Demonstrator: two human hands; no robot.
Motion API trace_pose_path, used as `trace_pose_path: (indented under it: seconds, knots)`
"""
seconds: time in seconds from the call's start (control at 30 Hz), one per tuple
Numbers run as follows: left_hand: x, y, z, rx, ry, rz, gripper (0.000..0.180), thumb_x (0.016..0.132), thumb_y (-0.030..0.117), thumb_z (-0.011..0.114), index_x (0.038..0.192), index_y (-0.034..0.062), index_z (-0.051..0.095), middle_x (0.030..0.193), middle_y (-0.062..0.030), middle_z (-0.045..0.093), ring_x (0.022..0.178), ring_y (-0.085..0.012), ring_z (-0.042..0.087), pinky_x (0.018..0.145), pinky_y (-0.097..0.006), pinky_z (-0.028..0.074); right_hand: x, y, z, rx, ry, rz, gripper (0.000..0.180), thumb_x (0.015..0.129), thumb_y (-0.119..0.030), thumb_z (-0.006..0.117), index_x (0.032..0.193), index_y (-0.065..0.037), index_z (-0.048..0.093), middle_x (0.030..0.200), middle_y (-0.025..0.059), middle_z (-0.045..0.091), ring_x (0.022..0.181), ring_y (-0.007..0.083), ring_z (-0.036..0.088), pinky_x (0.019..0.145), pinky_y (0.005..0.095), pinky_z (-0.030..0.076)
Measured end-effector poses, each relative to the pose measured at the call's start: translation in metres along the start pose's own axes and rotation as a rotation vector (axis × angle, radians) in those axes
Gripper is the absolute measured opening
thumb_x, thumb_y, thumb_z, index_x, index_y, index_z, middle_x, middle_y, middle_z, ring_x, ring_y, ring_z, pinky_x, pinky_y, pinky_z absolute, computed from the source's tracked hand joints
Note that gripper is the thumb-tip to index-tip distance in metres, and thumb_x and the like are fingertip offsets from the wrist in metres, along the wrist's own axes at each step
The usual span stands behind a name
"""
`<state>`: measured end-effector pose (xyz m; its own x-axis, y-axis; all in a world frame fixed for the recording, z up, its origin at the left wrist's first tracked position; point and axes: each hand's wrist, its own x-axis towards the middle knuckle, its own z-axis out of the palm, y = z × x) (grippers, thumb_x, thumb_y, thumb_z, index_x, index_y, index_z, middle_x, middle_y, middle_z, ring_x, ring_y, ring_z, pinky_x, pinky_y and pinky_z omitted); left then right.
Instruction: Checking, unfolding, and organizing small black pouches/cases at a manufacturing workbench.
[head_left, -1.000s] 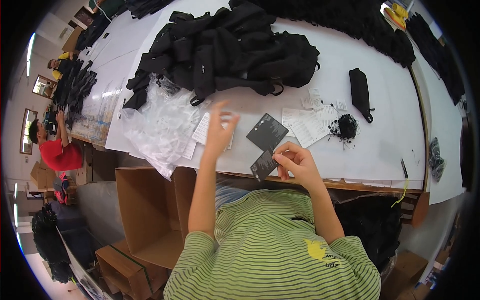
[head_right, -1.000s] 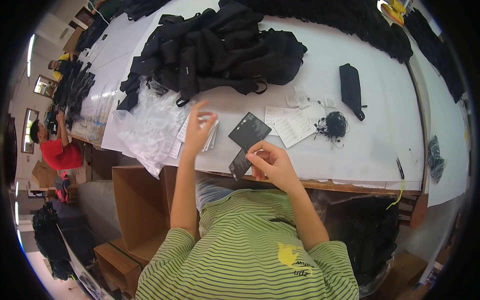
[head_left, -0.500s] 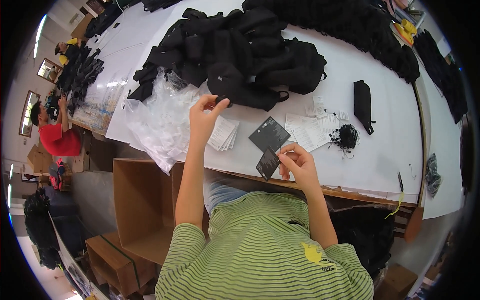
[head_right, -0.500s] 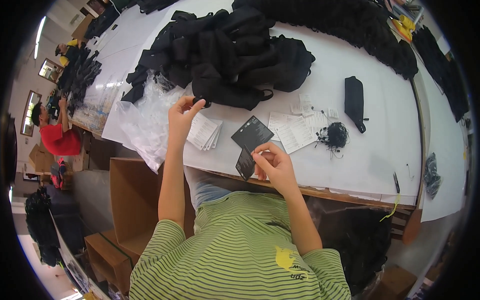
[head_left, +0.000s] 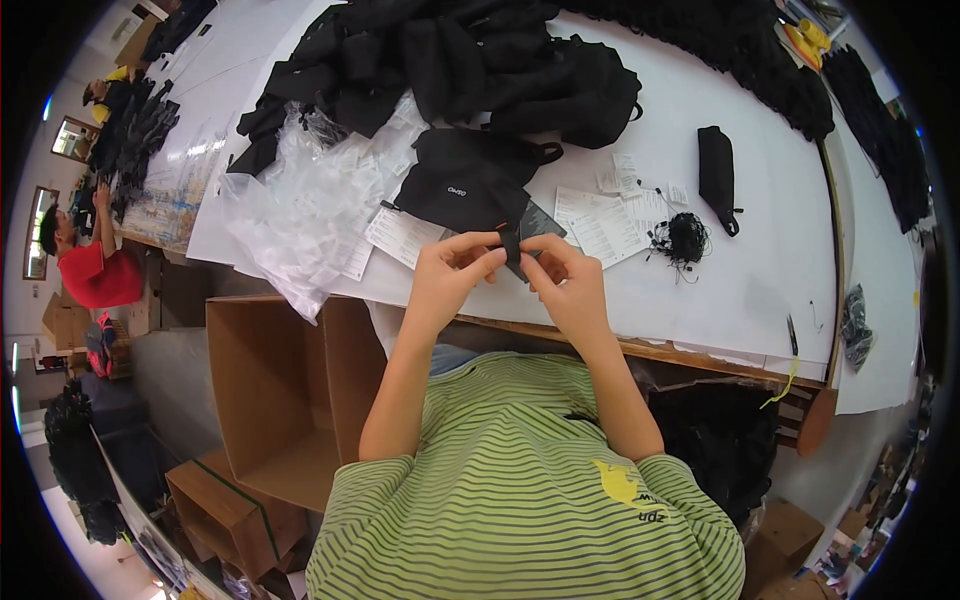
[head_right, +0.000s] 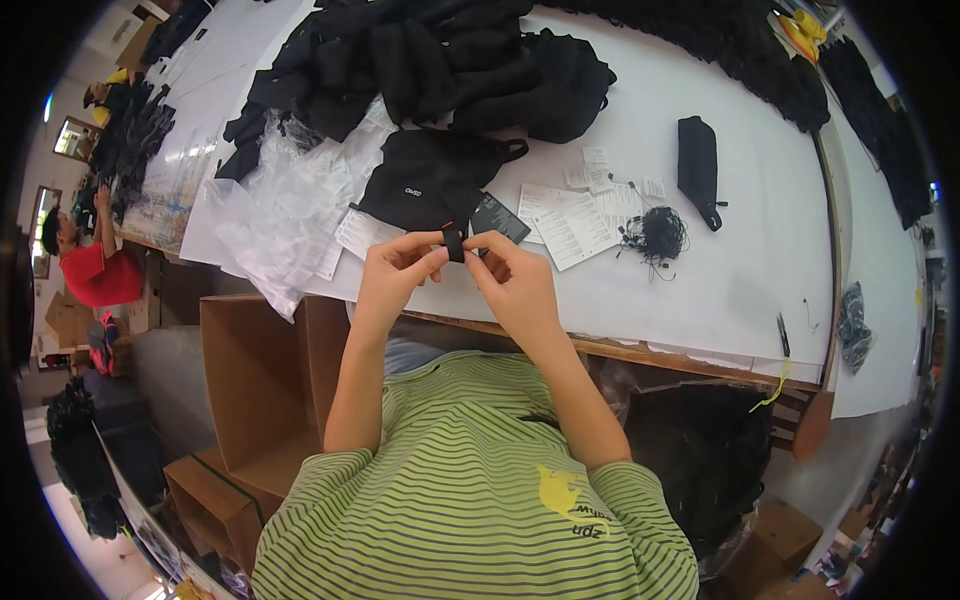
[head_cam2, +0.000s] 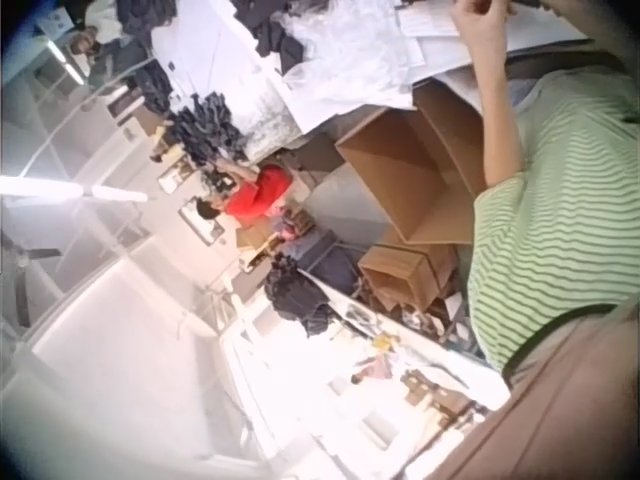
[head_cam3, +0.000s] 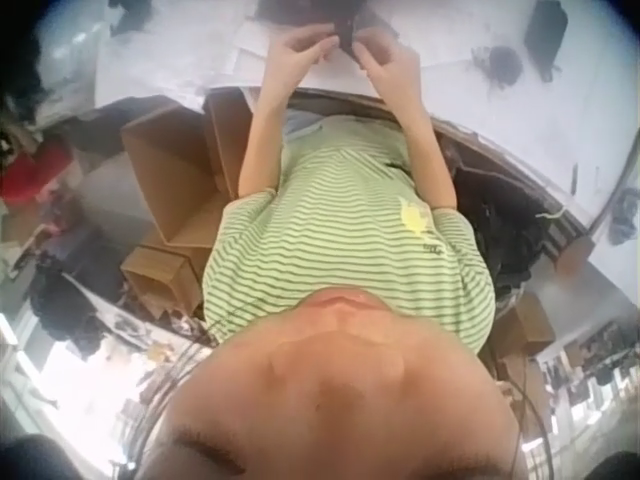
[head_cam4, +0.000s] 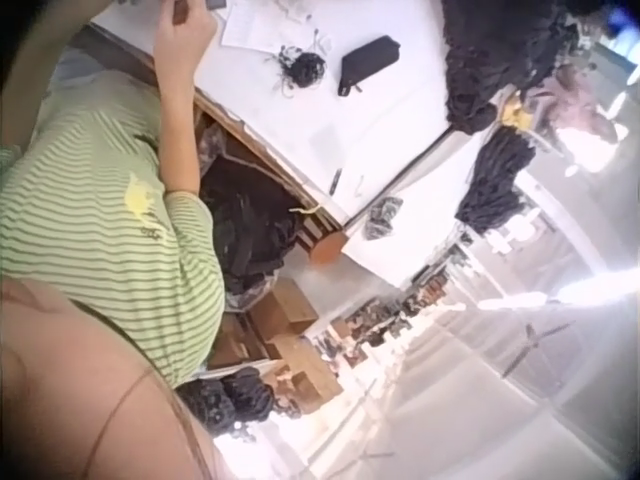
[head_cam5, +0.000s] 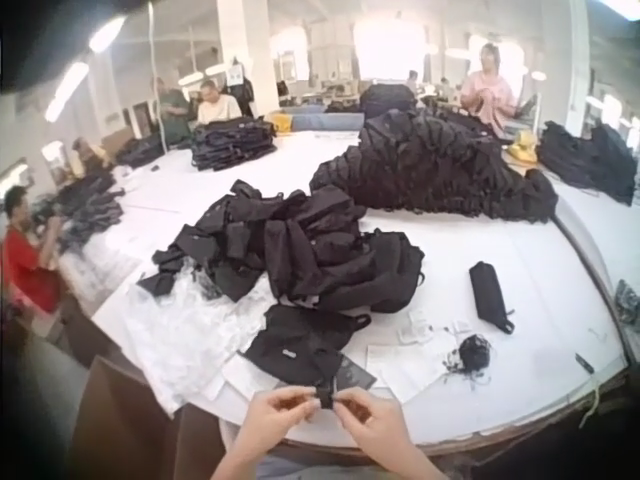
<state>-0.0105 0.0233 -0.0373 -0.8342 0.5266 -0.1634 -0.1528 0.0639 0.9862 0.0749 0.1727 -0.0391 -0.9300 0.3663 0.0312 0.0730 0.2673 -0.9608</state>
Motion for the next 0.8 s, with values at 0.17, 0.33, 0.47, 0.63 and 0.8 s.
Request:
trace_pose_path:
  seconds: [0.17,0.33,0.47,0.63,0.8]
  knots:
    - [-0.007,0.002,0.0,0.139,0.013,0.019,0.016,0.079,0.008,0.071,0.092,-0.0001,0.071,0.071,-0.0005,0.061,0.061,-0.0052,0.053,0.056,-0.019,0.038,-0.004,-0.001,0.0,-0.052,-0.032,-0.079,0.011,0.083,-0.01,0.066,0.093,-0.005,0.065,0.057,0.0031,0.056,0.047,0.0079,0.048,0.046,0.0237,0.036]
    - [-0.017,0.006,0.011,0.264,0.15,0.282,0.007,0.078,0.002,0.07,0.084,-0.0024,0.067,0.079,0.0017,0.056,0.066,-0.0049,0.048,0.06,-0.019,0.037,-0.006,0.001,0.001,-0.031,-0.043,-0.061,0.012,0.084,-0.011,0.067,0.093,-0.004,0.064,0.059,0.0015,0.056,0.05,0.0066,0.048,0.047,0.0227,0.035]
    - [-0.021,-0.002,0.013,0.089,0.276,0.318,0.006,0.08,0.002,0.068,0.085,0.0005,0.065,0.086,0.0003,0.059,0.064,-0.0063,0.05,0.062,-0.02,0.041,-0.005,-0.002,-0.006,0.473,-0.053,0.094,0.012,0.087,-0.011,0.065,0.095,-0.005,0.058,0.071,0.0003,0.059,0.054,0.0039,0.045,0.048,0.0188,0.032]
    - [-0.028,0.012,0.015,-0.267,0.227,0.26,0.007,0.086,0.003,0.063,0.09,0.0004,0.058,0.086,-0.0016,0.06,0.068,-0.0054,0.05,0.066,-0.02,0.041,-0.007,-0.005,-0.023,0.727,-0.098,0.148,0.01,0.089,-0.007,0.061,0.096,-0.006,0.054,0.083,0.0062,0.065,0.054,0.0043,0.044,0.048,0.0174,0.033]
    - [-0.03,0.013,0.017,-0.391,0.065,0.15,0.005,0.087,0.003,0.063,0.091,0.003,0.06,0.073,0.0024,0.057,0.062,-0.0013,0.044,0.055,-0.017,0.031,-0.008,-0.009,-0.016,0.743,-0.037,0.159,0.009,0.091,-0.01,0.059,0.094,-0.006,0.053,0.089,0.0131,0.068,0.052,0.0083,0.051,0.046,0.019,0.036]
